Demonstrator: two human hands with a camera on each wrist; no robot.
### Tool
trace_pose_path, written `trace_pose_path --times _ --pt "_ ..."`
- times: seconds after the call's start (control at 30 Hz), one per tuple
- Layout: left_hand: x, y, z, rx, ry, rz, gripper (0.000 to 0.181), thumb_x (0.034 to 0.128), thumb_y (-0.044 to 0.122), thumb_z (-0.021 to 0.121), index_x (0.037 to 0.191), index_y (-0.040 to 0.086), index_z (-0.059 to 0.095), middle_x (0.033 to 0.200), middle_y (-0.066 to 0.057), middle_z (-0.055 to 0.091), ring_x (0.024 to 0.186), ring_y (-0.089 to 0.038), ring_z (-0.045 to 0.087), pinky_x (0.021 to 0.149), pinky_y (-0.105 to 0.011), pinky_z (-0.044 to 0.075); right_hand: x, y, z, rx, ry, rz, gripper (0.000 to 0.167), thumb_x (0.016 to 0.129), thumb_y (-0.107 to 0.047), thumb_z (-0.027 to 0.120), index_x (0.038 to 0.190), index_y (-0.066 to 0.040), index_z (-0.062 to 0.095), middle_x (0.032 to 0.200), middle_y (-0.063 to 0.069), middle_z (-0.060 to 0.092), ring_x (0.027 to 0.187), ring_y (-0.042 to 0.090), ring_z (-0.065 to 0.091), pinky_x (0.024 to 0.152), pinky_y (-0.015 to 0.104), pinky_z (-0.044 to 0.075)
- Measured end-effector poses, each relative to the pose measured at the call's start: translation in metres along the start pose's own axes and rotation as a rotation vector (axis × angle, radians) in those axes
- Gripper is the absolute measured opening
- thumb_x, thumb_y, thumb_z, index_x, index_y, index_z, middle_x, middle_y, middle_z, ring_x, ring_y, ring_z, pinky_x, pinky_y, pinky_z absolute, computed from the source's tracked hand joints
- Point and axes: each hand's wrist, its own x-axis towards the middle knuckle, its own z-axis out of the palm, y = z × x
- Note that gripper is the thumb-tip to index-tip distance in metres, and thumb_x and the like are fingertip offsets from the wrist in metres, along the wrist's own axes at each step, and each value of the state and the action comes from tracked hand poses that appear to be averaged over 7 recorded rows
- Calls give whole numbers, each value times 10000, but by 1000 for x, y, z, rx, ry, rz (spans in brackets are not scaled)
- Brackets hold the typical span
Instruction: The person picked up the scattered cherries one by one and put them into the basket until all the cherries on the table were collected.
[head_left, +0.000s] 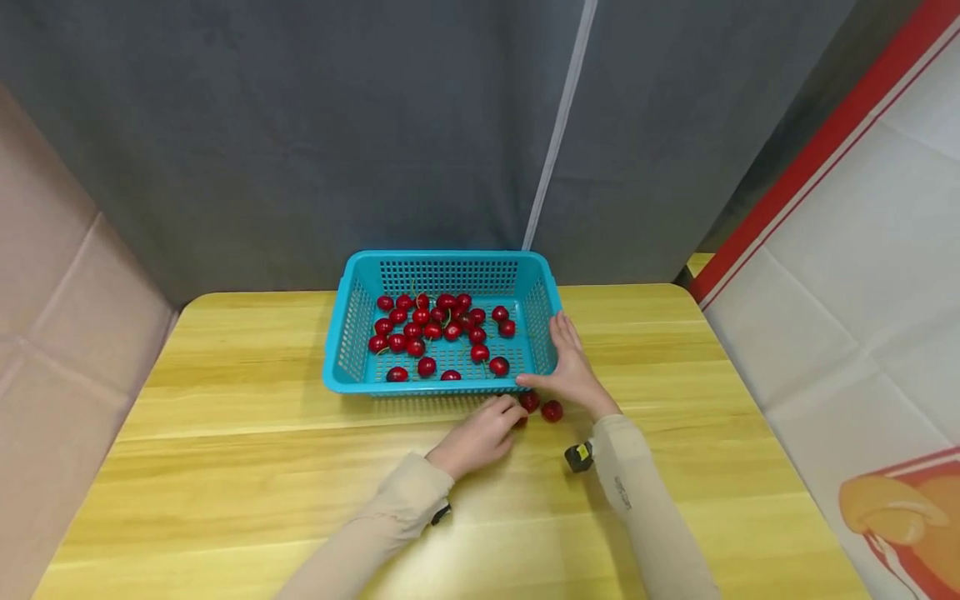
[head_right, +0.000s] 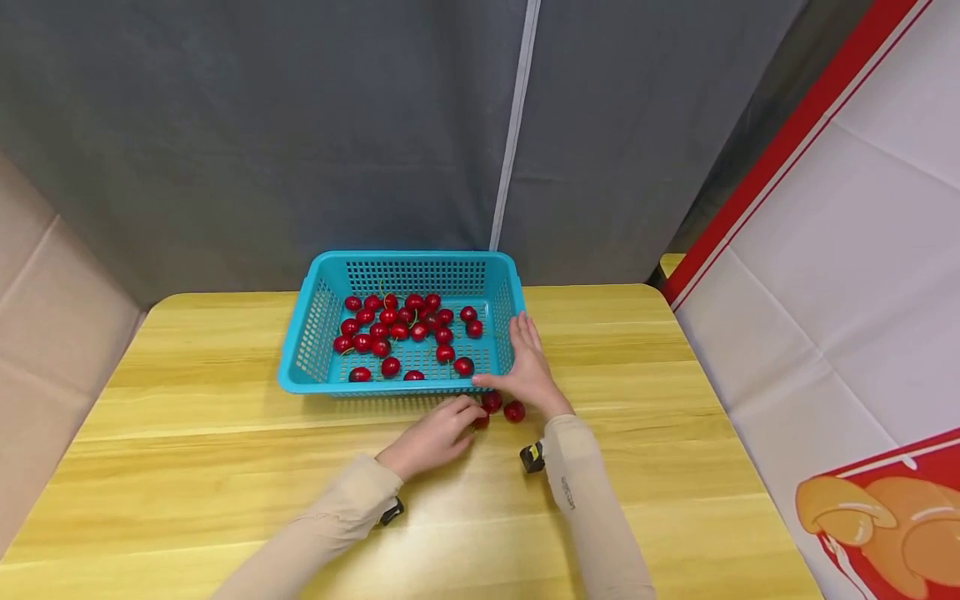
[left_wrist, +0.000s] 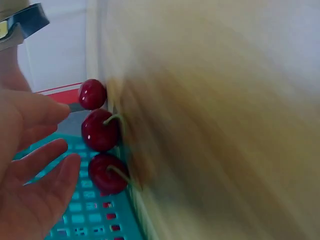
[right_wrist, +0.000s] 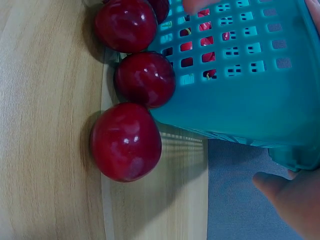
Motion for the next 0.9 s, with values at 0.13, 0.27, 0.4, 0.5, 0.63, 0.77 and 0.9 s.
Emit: trace_pose_path --times 0.13,0.27,0.4,0.5,0.63,0.77,0.9 --pt "8 2 7 81 6 23 204 868 112 577 1049 35 629 1055 -75 597 980 -195 556 908 -289 440 0 0 0 1 8 -13 1167 635 -474 774 1437 7 75 1517 133 -23 1388 267 -55 1097 493 122" --pt "10 2 13 136 5 20 166 864 137 591 996 50 644 1014 -71 608 932 -198 560 865 -282 457 0 -1 1 4 6 -17 1168 635 -477 773 1435 11 76 1515 138 -23 1387 277 -52 1098 492 117" --pt "9 2 18 151 23 29 97 849 120 606 923 74 648 949 -49 606 851 -178 559 785 -251 476 0 0 1 2 8 -9 1163 637 -460 778 1438 5 73 1517 126 -31 1387 276 -55 1097 495 116" --pt "6 4 19 138 29 33 82 849 108 604 914 80 647 928 -38 599 826 -165 555 751 -235 480 0 0 1 0 8 -10 1163 637 -456 780 1438 4 74 1518 124 -30 1387 276 -55 1095 500 119" --pt "1 7 18 110 14 33 77 842 94 605 910 86 641 909 -23 583 810 -149 535 745 -221 469 0 0 2 -1 6 -10 1163 635 -457 781 1437 7 78 1518 128 -25 1387 279 -51 1093 501 129" --pt "-5 11 11 75 9 34 78 835 88 607 907 86 637 913 -21 581 811 -148 526 759 -212 462 0 0 2 1 9 -8 1162 634 -455 782 1437 9 82 1518 129 -24 1387 279 -50 1092 500 134" --pt "-15 15 -1 11 3 25 91 854 93 592 929 76 641 932 -21 586 860 -143 542 799 -195 462 0 1 1 1 6 -7 1167 633 -459 781 1438 5 75 1518 126 -29 1387 269 -56 1093 496 133"
